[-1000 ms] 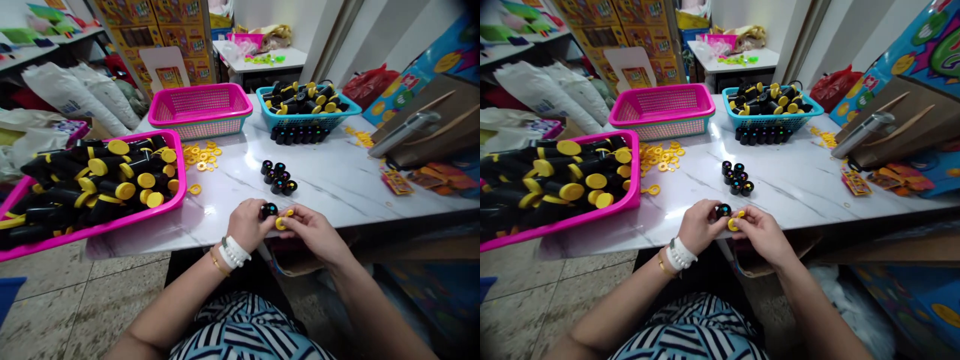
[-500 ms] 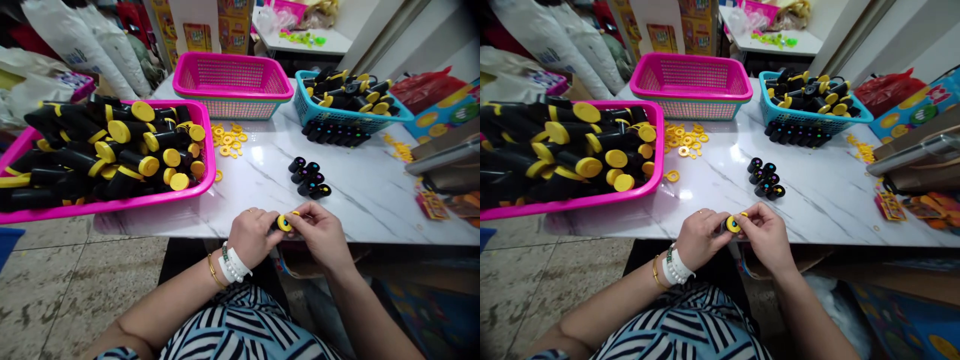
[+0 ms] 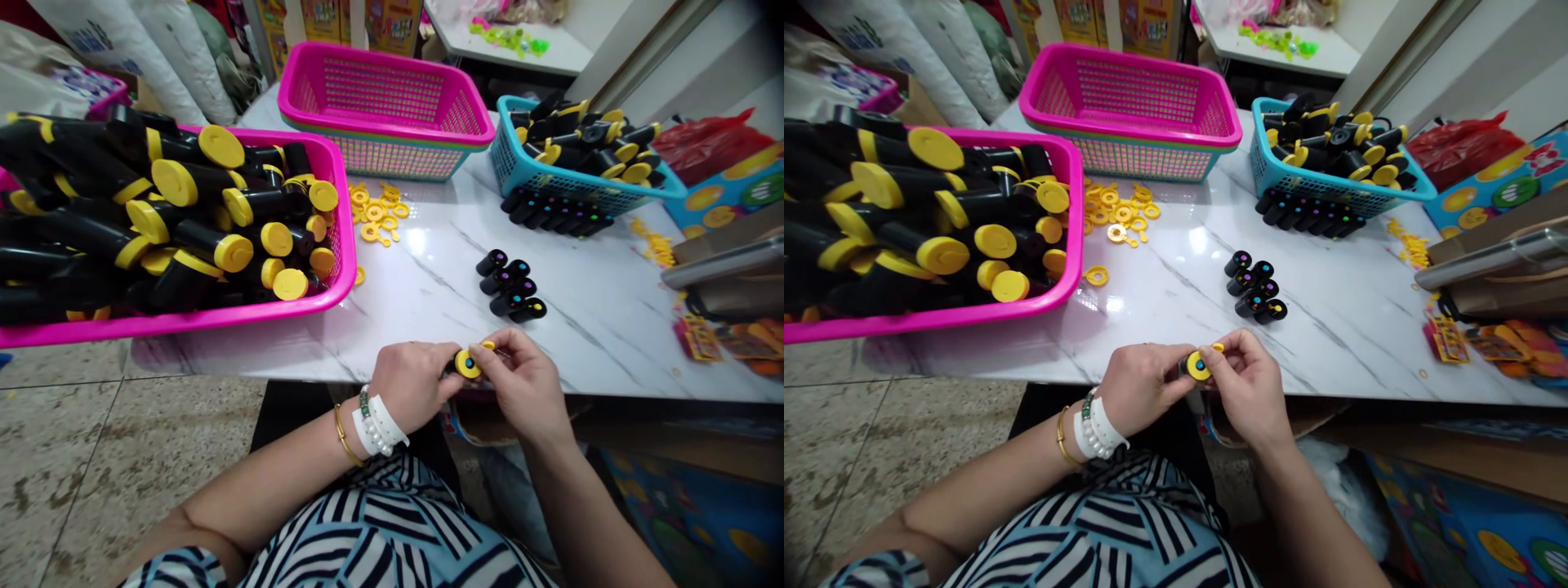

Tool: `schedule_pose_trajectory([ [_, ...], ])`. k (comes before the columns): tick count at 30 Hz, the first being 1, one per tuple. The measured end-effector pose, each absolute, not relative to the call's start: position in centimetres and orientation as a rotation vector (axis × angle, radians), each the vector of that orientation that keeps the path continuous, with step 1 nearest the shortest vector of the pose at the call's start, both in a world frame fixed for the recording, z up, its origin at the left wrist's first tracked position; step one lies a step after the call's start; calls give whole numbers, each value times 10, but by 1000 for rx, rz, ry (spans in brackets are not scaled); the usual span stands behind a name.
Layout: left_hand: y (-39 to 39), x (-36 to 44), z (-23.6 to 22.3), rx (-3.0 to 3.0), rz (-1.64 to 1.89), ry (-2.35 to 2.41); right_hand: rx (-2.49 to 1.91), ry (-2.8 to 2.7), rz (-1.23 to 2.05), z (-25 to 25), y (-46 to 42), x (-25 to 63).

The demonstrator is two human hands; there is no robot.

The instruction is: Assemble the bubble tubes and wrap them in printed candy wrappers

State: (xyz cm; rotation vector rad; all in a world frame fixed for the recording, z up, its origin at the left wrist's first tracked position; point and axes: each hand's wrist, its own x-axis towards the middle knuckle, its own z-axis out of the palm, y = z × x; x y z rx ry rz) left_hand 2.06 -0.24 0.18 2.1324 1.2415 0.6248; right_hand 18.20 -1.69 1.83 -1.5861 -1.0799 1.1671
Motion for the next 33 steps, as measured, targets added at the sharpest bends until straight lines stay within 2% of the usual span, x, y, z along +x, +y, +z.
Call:
schedule_pose_trajectory([
  [5, -3, 20, 12, 1980, 617, 1196, -1582, -1096, 1140, 14, -20, 179],
  [14, 0, 26, 10, 1185, 599, 964, -1551, -1047, 1185, 7, -22, 180],
  [23, -10, 28, 5, 1784, 748, 1102, -1424, -1084, 1225, 7, -25, 192],
  [29, -7, 25, 1, 1873, 679, 1057, -1495, -1306, 1624, 31, -5, 208],
  [33, -3, 25, -3, 1925, 599, 1130, -1567, -1541, 1678, 43, 5, 203],
])
